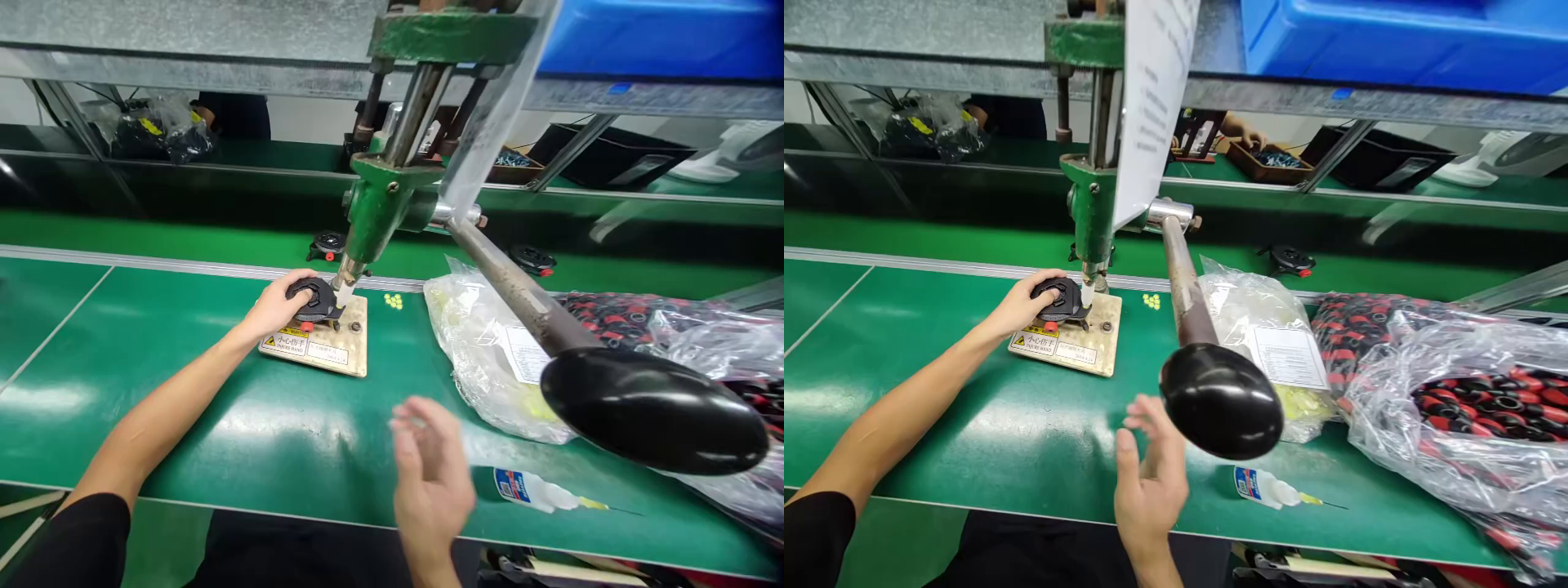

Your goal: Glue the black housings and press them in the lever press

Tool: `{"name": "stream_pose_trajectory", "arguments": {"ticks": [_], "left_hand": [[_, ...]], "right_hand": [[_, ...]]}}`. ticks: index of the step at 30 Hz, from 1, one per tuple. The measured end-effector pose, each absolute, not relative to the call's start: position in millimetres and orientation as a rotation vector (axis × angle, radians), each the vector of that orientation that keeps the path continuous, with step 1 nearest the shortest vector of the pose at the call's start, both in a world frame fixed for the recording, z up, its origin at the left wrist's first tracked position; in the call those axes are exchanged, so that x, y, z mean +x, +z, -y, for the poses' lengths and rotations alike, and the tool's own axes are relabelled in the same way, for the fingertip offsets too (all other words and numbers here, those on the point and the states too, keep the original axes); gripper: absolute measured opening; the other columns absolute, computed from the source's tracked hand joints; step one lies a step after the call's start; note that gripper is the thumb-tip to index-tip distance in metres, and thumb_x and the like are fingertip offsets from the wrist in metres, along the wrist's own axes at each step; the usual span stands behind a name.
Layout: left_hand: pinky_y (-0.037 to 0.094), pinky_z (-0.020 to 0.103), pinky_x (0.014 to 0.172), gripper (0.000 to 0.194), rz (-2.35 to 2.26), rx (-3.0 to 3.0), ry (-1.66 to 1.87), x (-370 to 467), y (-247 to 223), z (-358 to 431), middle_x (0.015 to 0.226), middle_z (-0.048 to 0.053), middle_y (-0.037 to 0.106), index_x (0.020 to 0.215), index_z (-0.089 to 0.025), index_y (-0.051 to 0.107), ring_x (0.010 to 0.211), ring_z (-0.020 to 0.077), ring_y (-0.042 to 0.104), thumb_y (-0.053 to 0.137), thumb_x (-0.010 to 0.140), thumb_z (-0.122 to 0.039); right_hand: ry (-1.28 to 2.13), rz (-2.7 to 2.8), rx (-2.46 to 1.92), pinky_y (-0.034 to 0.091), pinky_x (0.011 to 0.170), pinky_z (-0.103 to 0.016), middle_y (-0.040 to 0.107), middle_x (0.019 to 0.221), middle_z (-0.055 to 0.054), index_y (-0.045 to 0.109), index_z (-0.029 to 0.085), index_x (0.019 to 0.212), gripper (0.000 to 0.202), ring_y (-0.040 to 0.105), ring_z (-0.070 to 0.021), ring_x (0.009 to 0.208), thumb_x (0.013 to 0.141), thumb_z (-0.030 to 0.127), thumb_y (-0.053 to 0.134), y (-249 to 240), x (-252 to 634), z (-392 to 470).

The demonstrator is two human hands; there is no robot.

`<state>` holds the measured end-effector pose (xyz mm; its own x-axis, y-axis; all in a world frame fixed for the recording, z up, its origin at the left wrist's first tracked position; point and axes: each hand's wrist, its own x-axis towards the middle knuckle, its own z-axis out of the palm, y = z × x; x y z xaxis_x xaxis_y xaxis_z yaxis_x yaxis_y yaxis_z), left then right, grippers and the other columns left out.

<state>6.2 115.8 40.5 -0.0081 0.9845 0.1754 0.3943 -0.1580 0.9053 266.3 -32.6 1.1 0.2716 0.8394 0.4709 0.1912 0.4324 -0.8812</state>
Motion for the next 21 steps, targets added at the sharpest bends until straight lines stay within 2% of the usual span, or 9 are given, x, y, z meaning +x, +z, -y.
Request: {"name": "stream_pose_trajectory", "arguments": {"ticks": [2,4,5,6,8,10,12,16,21], "left_hand": [[0.05,0.042,0.118,0.044,-1.452,1.623,1.134,6,38,-119,0.138,0.009,0.073,0.134,-0.018,0.07,0.128,0.027,0.067,0.06,0.093,-0.03],[0.051,0.042,0.117,0.044,-1.455,1.618,1.13,7,36,-121,0.138,0.008,0.073,0.135,-0.019,0.07,0.128,0.0271,0.067,0.059,0.094,-0.03],[0.05,0.042,0.117,0.044,-1.455,1.62,1.132,7,36,-121,0.138,0.008,0.073,0.135,-0.019,0.07,0.128,0.027,0.067,0.059,0.094,-0.03],[0.05,0.041,0.117,0.044,-1.453,1.623,1.132,7,35,-121,0.138,0.008,0.073,0.135,-0.019,0.07,0.128,0.0269,0.067,0.058,0.094,-0.03],[0.05,0.041,0.117,0.044,-1.444,1.629,1.132,7,35,-121,0.138,0.008,0.073,0.135,-0.018,0.07,0.128,0.0271,0.067,0.058,0.094,-0.029],[0.051,0.041,0.115,0.044,-1.432,1.63,1.129,6,35,-120,0.138,0.009,0.074,0.135,-0.018,0.07,0.127,0.027,0.068,0.059,0.093,-0.029],[0.052,0.04,0.114,0.044,-1.427,1.629,1.131,6,35,-120,0.138,0.008,0.074,0.135,-0.019,0.07,0.126,0.0267,0.068,0.059,0.093,-0.029],[0.053,0.04,0.113,0.044,-1.434,1.62,1.132,6,33,-121,0.136,0.006,0.075,0.135,-0.022,0.072,0.125,0.0269,0.069,0.061,0.093,-0.03],[0.053,0.042,0.113,0.045,-1.427,1.595,1.131,6,33,-122,0.136,0.007,0.075,0.136,-0.022,0.072,0.124,0.0277,0.07,0.06,0.093,-0.029]], "right_hand": [[0.278,1.194,-0.824,0.064,0.092,-0.047,0.071,0.131,-0.012,0.067,0.025,0.145,0.049,0.07,-0.0298,0.12,0.098,0.039,0.072,42,266,11],[-0.029,1.233,-0.574,0.061,0.101,-0.058,0.071,0.139,-0.01,0.068,0.029,0.147,0.053,0.069,-0.0369,0.128,0.097,0.049,0.071,87,264,-12],[-0.082,1.292,-0.555,0.055,0.111,-0.062,0.07,0.144,-0.008,0.073,0.03,0.141,0.05,0.067,-0.0382,0.133,0.1,0.058,0.065,107,261,-21],[-0.074,1.288,-0.533,0.053,0.114,-0.063,0.07,0.144,-0.007,0.074,0.029,0.139,0.049,0.067,-0.038,0.133,0.104,0.059,0.06,124,258,-27],[-0.007,1.356,-0.478,0.057,0.111,-0.059,0.077,0.119,-0.008,0.079,0.024,0.13,0.043,0.074,-0.0314,0.117,0.105,0.054,0.062,142,252,-33],[0.031,1.387,-0.392,0.062,0.1,-0.054,0.072,0.091,-0.005,0.08,0.018,0.119,0.032,0.074,-0.0231,0.093,0.104,0.043,0.067,137,248,-31],[0.046,1.434,-0.393,0.063,0.094,-0.052,0.064,0.079,-0.002,0.077,0.016,0.106,0.018,0.071,-0.0198,0.082,0.104,0.03,0.066,116,248,-25],[-0.016,1.685,-0.584,0.062,0.09,-0.052,0.065,0.089,-0.004,0.064,0.02,0.089,0.009,0.071,-0.0241,0.093,0.096,0.013,0.065,68,255,-17],[-0.038,1.695,-0.569,0.062,0.082,-0.048,0.063,0.09,-0.004,0.062,0.02,0.089,0.009,0.068,-0.0232,0.093,0.094,0.012,0.064,55,257,-20]]}}
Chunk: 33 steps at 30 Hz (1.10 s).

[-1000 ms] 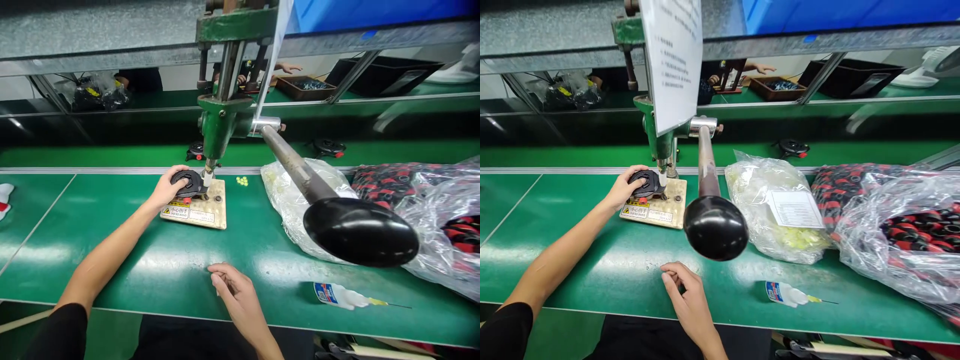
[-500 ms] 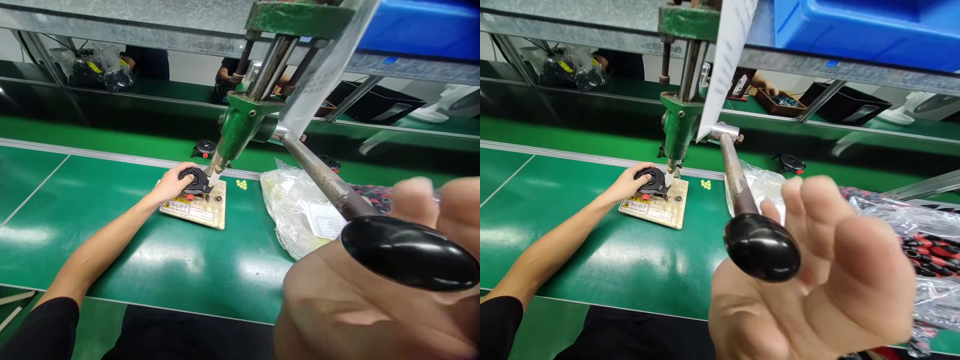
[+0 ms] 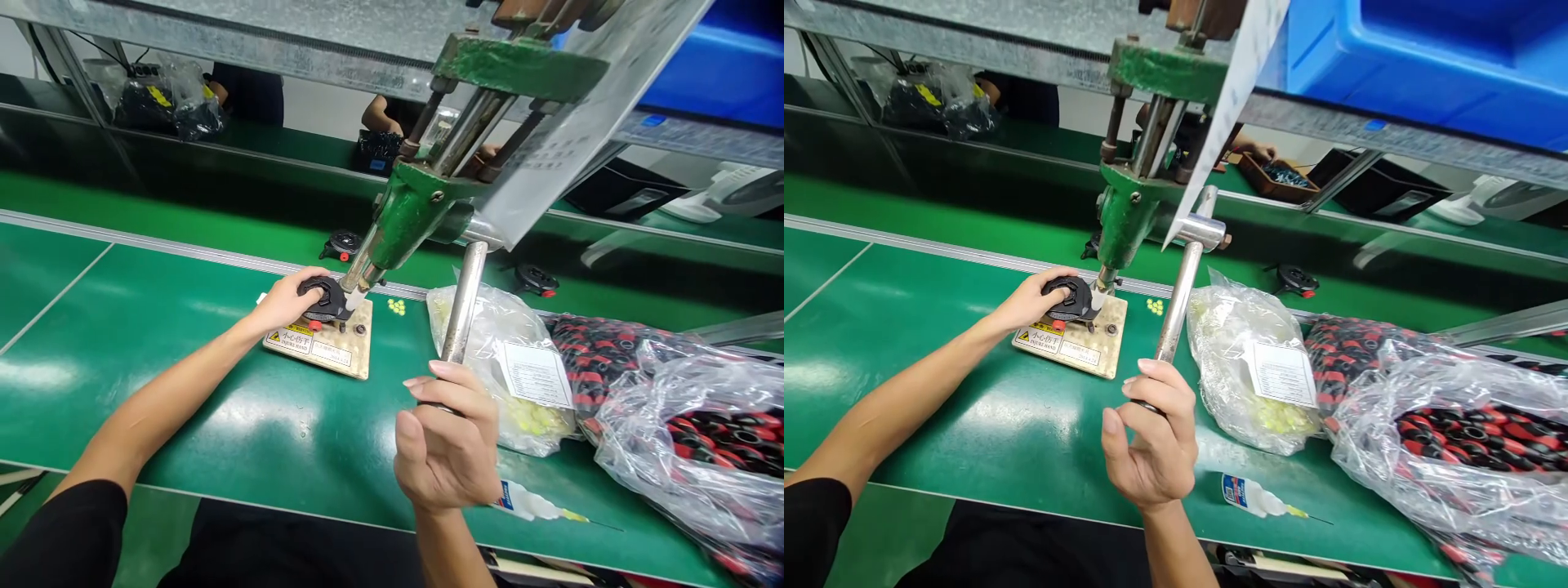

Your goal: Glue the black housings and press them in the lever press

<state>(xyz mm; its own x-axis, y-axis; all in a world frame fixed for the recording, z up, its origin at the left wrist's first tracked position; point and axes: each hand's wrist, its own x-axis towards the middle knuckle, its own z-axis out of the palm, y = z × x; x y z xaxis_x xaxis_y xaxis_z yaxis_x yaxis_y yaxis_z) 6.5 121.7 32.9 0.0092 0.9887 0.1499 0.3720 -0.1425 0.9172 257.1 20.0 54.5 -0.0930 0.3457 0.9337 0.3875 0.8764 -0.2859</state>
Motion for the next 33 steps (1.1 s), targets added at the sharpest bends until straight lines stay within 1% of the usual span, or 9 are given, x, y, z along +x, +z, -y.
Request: {"name": "stream_pose_trajectory", "arguments": {"ticks": [3,7,12,14,17,20,27,30,33], "left_hand": [[0.053,0.043,0.113,0.045,-1.438,1.583,1.123,7,34,-121,0.137,0.008,0.075,0.136,-0.021,0.071,0.125,0.0281,0.069,0.06,0.093,-0.029],[0.054,0.041,0.111,0.045,-1.436,1.596,1.119,7,35,-121,0.136,0.007,0.075,0.136,-0.022,0.072,0.122,0.0272,0.07,0.06,0.093,-0.028],[0.055,0.041,0.111,0.045,-1.429,1.602,1.114,6,34,-122,0.134,0.006,0.076,0.136,-0.023,0.072,0.121,0.0271,0.071,0.061,0.092,-0.029],[0.055,0.04,0.111,0.045,-1.427,1.606,1.117,6,33,-122,0.135,0.006,0.076,0.136,-0.022,0.072,0.122,0.0269,0.071,0.061,0.092,-0.028],[0.054,0.04,0.112,0.045,-1.43,1.619,1.127,6,32,-123,0.137,0.007,0.075,0.136,-0.021,0.072,0.123,0.0266,0.07,0.061,0.093,-0.028],[0.054,0.04,0.113,0.045,-1.421,1.627,1.132,5,31,-123,0.138,0.007,0.074,0.136,-0.02,0.072,0.124,0.0264,0.069,0.061,0.093,-0.028],[0.052,0.043,0.117,0.044,-1.421,1.612,1.151,3,32,-123,0.137,0.008,0.074,0.135,-0.02,0.072,0.125,0.0262,0.069,0.062,0.093,-0.029],[0.063,0.039,0.097,0.047,-1.42,1.535,1.128,3,35,-120,0.138,0.009,0.073,0.139,-0.021,0.069,0.103,0.0229,0.074,0.064,0.093,-0.033],[0.064,0.031,0.075,0.049,-1.376,1.429,1.12,2,38,-119,0.136,0.008,0.073,0.138,-0.023,0.07,0.085,0.0185,0.072,0.069,0.091,-0.037]], "right_hand": [[-0.045,1.677,-0.562,0.062,0.079,-0.047,0.062,0.089,-0.004,0.061,0.02,0.089,0.009,0.067,-0.023,0.091,0.094,0.012,0.063,56,254,-21],[-0.036,1.644,-0.602,0.063,0.084,-0.051,0.061,0.086,-0.002,0.061,0.019,0.088,0.012,0.066,-0.0207,0.084,0.091,0.008,0.064,74,249,-13],[-0.01,1.514,-0.606,0.062,0.088,-0.058,0.059,0.084,-0.005,0.068,0.021,0.096,0.006,0.065,-0.024,0.083,0.099,0.021,0.064,104,246,-6],[-0.039,1.526,-0.571,0.063,0.081,-0.051,0.061,0.087,-0.006,0.068,0.02,0.094,0.007,0.066,-0.0234,0.084,0.1,0.02,0.063,96,247,-12],[-0.117,1.607,-0.529,0.061,0.072,-0.041,0.06,0.084,-0.003,0.061,0.02,0.084,0.014,0.066,-0.02,0.083,0.093,0.011,0.067,70,247,-24],[-0.121,1.601,-0.561,0.06,0.076,-0.044,0.061,0.082,-0.001,0.058,0.02,0.08,0.018,0.065,-0.0199,0.082,0.088,0.007,0.067,52,246,-29],[-0.07,1.587,-0.586,0.06,0.085,-0.048,0.061,0.087,-0.001,0.059,0.021,0.086,0.016,0.069,-0.0222,0.092,0.088,0.006,0.063,55,243,-22],[-0.039,1.592,-0.606,0.062,0.093,-0.052,0.063,0.092,-0.003,0.061,0.021,0.09,0.017,0.071,-0.0249,0.103,0.088,0.005,0.064,53,242,-18],[-0.017,1.583,-0.64,0.064,0.097,-0.056,0.066,0.099,-0.005,0.064,0.021,0.094,0.016,0.071,-0.029,0.115,0.089,0.006,0.065,59,240,-13]]}}
